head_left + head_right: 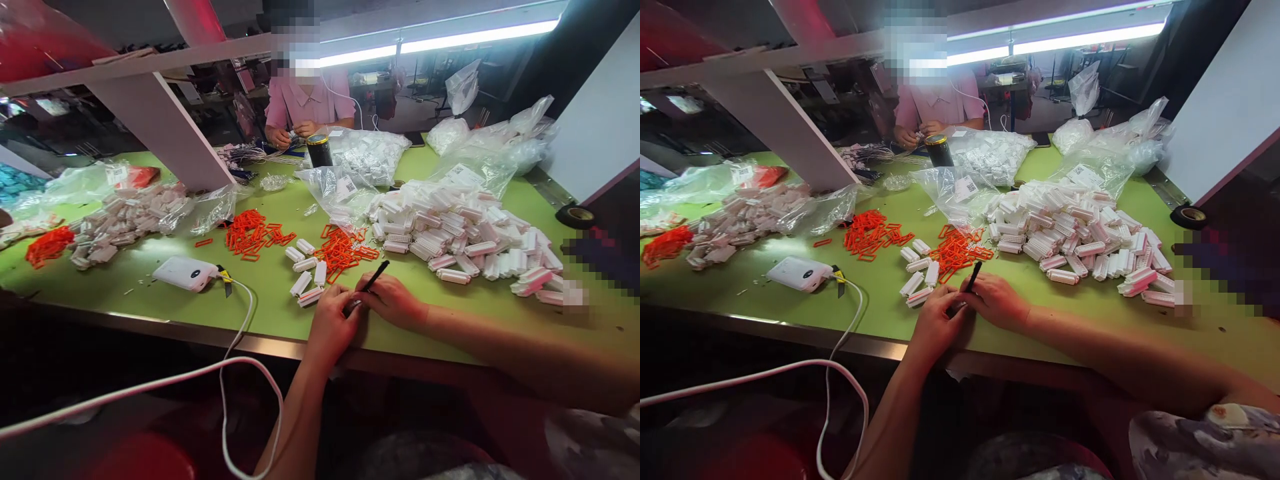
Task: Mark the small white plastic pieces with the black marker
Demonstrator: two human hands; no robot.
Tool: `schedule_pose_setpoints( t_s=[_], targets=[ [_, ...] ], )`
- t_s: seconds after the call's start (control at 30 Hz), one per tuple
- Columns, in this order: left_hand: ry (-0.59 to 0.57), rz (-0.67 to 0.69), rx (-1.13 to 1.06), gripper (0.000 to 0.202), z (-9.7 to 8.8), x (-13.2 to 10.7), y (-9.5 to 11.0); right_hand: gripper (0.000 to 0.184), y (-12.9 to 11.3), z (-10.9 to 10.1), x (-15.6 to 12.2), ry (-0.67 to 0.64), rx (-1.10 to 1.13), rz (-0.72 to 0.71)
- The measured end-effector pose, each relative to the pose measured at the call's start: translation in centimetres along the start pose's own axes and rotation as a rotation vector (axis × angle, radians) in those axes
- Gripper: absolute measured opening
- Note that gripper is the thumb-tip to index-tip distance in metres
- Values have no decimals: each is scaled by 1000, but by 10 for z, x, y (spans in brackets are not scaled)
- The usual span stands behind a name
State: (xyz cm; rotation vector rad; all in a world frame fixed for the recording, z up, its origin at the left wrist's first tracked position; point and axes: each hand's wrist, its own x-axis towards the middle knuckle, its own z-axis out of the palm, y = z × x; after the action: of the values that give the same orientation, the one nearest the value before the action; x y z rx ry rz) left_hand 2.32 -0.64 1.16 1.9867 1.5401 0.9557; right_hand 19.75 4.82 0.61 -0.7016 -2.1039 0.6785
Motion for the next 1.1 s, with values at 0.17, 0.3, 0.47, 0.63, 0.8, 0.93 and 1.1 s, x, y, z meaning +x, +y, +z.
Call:
schedule_pose_setpoints(
  t_s=[0.17, 0.3, 0.47, 0.63, 0.8, 0.93, 1.1],
  targets=[
    [-18, -20, -21, 17, -1, 1, 1, 34, -2, -5, -3, 166, 123, 174],
    [-14, -19, -44, 22, -1, 3, -2, 34, -6, -9, -7, 207, 183, 205],
    [1, -32, -61, 24, 1, 4, -4, 28, -6, -14, -11, 208, 175, 266],
    [-2, -35, -72, 24, -1, 3, -1, 23, 2, -13, -8, 120, 129, 260],
    [-18, -54, -79, 21, -3, 2, 2, 24, 3, -13, -7, 37, 132, 292],
    [-35, -54, -82, 19, -5, 2, 3, 25, 1, -13, -7, -27, 129, 281],
    [-38, -50, -80, 18, -5, 3, 3, 20, -3, -12, -7, 11, 113, 230]
  ],
)
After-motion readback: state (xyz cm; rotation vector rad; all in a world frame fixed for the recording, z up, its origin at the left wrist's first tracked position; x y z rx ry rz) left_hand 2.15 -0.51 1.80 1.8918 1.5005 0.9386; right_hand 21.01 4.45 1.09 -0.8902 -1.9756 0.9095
